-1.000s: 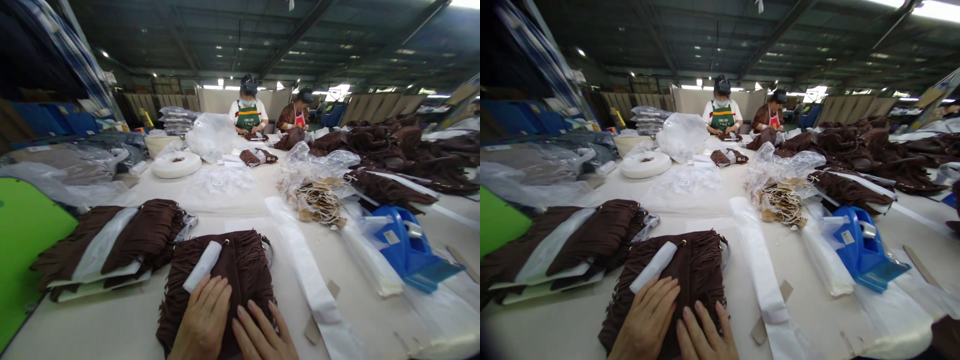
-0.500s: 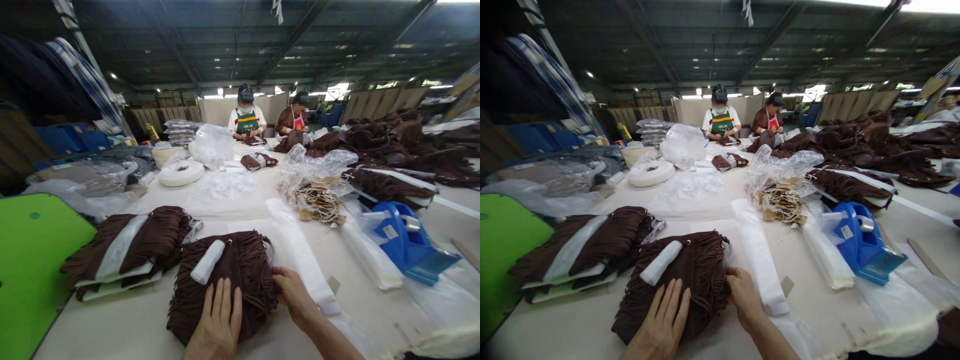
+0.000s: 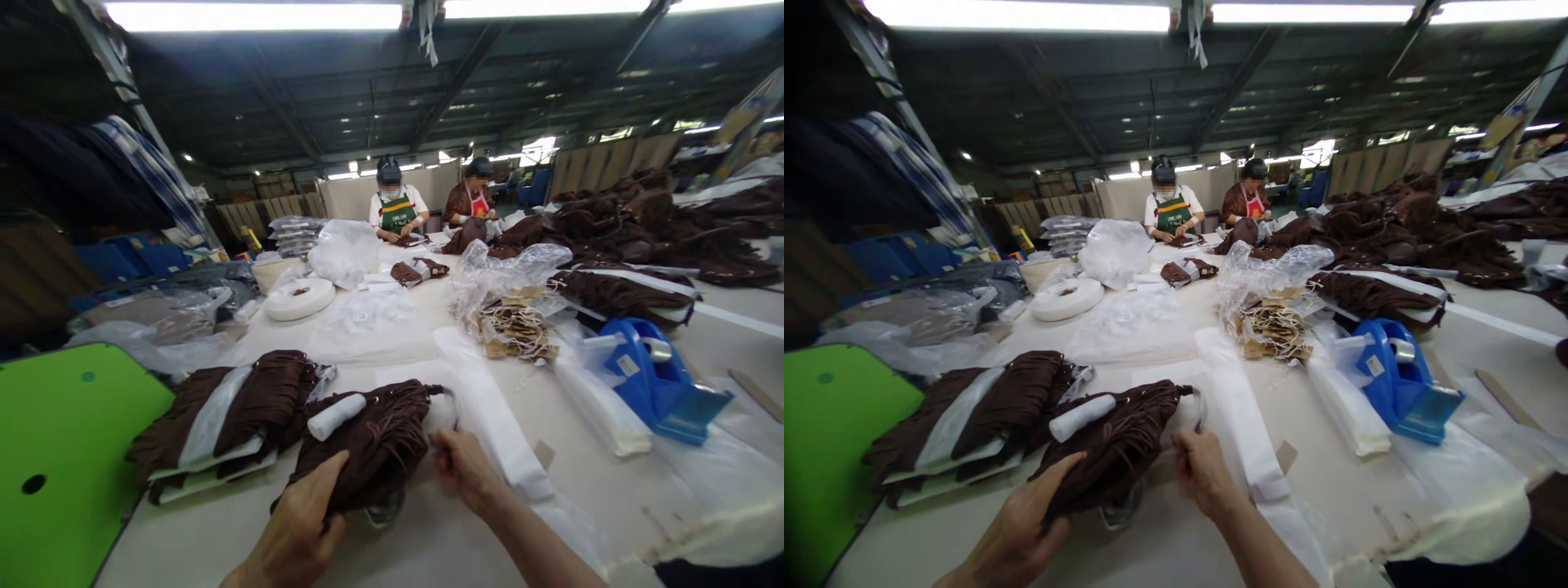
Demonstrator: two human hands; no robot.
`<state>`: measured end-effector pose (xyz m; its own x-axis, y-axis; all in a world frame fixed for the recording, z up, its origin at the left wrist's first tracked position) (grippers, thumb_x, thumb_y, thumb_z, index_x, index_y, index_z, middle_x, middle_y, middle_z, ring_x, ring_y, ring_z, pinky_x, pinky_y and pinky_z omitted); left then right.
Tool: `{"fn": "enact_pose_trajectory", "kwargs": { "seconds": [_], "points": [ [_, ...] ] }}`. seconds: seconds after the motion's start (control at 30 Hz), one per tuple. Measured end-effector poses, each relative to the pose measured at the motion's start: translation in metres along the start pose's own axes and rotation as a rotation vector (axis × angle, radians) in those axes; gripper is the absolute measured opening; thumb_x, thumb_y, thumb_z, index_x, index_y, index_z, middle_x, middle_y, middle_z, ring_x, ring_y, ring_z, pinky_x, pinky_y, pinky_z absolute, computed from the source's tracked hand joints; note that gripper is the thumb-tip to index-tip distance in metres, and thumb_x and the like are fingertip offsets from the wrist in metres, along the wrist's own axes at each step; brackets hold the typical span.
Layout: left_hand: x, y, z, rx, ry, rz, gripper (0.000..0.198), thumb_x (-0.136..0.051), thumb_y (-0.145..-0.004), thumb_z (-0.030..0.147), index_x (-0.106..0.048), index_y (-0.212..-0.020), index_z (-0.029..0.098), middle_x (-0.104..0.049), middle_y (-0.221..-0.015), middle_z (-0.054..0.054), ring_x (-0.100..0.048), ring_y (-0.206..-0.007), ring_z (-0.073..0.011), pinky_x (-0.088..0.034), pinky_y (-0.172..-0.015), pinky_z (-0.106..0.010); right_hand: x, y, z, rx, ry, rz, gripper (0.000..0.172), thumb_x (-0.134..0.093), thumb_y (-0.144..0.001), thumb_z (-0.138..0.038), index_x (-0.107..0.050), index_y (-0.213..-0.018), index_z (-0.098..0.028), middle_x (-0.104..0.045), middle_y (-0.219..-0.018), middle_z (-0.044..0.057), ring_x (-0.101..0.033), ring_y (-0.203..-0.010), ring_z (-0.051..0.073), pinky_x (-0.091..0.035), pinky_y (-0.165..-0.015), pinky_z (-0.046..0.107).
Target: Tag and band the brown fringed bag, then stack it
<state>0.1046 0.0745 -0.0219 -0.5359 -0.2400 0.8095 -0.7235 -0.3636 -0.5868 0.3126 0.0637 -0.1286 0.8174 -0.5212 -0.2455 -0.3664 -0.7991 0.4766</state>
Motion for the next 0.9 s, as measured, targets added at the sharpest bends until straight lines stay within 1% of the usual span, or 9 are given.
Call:
{"fn": "enact_pose_trajectory", "kwargs": {
  "seconds": [0.1,0.2,0.3,0.37,0.5,0.6,0.7,0.8,0.9],
  "points": [
    [-0.001,0.007,0.0,-0.004,0.0,-0.007,0.056,-0.033,-0.072,0.005,-0.038,-0.128,0.01,-0.061,-0.112,-0.008,-0.059,-0.102,-0.0131,-0.046,-0.092,-0.019,0.036,0.001,-0.03,0.058,0.095,0.014,0.018,-0.048,-0.076,-0.012,-0.043,-0.059,-0.016,-0.043,-0.045,-0.007,-0.032,-0.034,0.004,-0.02,-0.033,0.016],
    [-0.004,0.012,0.011,-0.05,-0.024,0.004,0.061,-0.032,-0.069,0.003,-0.036,-0.13,0.007,-0.06,-0.114,-0.01,-0.056,-0.108,-0.0136,-0.045,-0.094,-0.02,0.061,-0.001,-0.061,0.126,0.19,0.007,0.007,-0.053,-0.07,-0.017,-0.048,-0.065,-0.015,-0.054,-0.051,-0.003,-0.033,-0.034,0.004,-0.018,-0.034,0.016],
    [-0.016,0.02,0.035,-0.168,-0.104,-0.026,0.06,-0.032,-0.067,0.0,-0.04,-0.126,0.005,-0.058,-0.115,-0.015,-0.049,-0.117,-0.0194,-0.047,-0.094,-0.027,0.066,-0.003,-0.078,0.184,0.299,0.005,0.013,-0.057,-0.071,-0.026,-0.052,-0.074,-0.014,-0.058,-0.058,0.0,-0.036,-0.035,0.004,-0.021,-0.035,0.017],
    [-0.027,0.027,0.052,-0.253,-0.201,-0.056,0.055,-0.032,-0.067,-0.003,-0.046,-0.12,0.004,-0.057,-0.116,-0.018,-0.045,-0.12,-0.0262,-0.049,-0.092,-0.035,0.066,-0.001,-0.085,0.226,0.388,0.035,0.023,-0.056,-0.072,-0.033,-0.054,-0.085,-0.014,-0.062,-0.07,0.005,-0.044,-0.038,0.007,-0.03,-0.037,0.019],
    [-0.038,0.035,0.063,-0.243,-0.293,-0.053,0.051,-0.029,-0.067,-0.006,-0.05,-0.113,0.001,-0.054,-0.117,-0.022,-0.038,-0.124,-0.0338,-0.05,-0.09,-0.041,0.08,0.028,-0.093,0.406,0.588,0.213,0.033,-0.056,-0.07,-0.036,-0.055,-0.097,-0.016,-0.059,-0.098,0.01,-0.055,-0.055,0.014,-0.045,-0.058,0.03],
    [-0.038,0.037,0.062,-0.223,-0.265,-0.046,0.053,-0.027,-0.067,-0.008,-0.049,-0.114,0.001,-0.053,-0.119,-0.022,-0.036,-0.126,-0.0331,-0.049,-0.091,-0.041,0.098,0.071,-0.075,0.563,0.769,0.368,0.028,-0.052,-0.073,-0.04,-0.056,-0.089,-0.018,-0.058,-0.092,0.008,-0.057,-0.065,0.019,-0.045,-0.066,0.034],
    [-0.036,0.037,0.061,-0.228,-0.247,-0.025,0.053,-0.027,-0.066,-0.007,-0.05,-0.114,0.001,-0.053,-0.119,-0.022,-0.036,-0.126,-0.033,-0.049,-0.091,-0.041,0.096,0.111,-0.036,0.742,1.167,0.53,0.034,-0.037,-0.086,-0.047,-0.052,-0.102,-0.021,-0.06,-0.084,0.006,-0.061,-0.059,0.021,-0.046,-0.051,0.031],
    [-0.034,0.036,0.061,-0.229,-0.232,-0.005,0.051,-0.029,-0.068,-0.006,-0.051,-0.113,0.001,-0.053,-0.118,-0.022,-0.037,-0.125,-0.0331,-0.049,-0.09,-0.04,0.075,0.119,0.005,0.781,1.456,0.585,0.038,-0.036,-0.089,-0.045,-0.048,-0.111,-0.017,-0.059,-0.083,0.008,-0.061,-0.052,0.021,-0.045,-0.04,0.03],
    [-0.034,0.035,0.06,-0.226,-0.238,-0.004,0.05,-0.028,-0.07,-0.007,-0.052,-0.113,0.001,-0.054,-0.117,-0.022,-0.038,-0.125,-0.0329,-0.05,-0.09,-0.04,0.052,0.109,0.017,0.798,1.566,0.55,0.029,-0.044,-0.087,-0.037,-0.052,-0.107,-0.018,-0.055,-0.082,0.007,-0.062,-0.059,0.021,-0.048,-0.045,0.028]
  ]
}}
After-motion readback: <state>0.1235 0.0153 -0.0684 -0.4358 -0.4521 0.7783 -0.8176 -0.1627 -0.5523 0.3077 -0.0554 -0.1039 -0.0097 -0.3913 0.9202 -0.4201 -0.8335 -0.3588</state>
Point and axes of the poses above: each hand's wrist, its own y-axis away from the middle knuckle, its own x-axis out of the back of the hand, z = x × y, the point moved 9 cm from there along -y, towards the middle knuckle
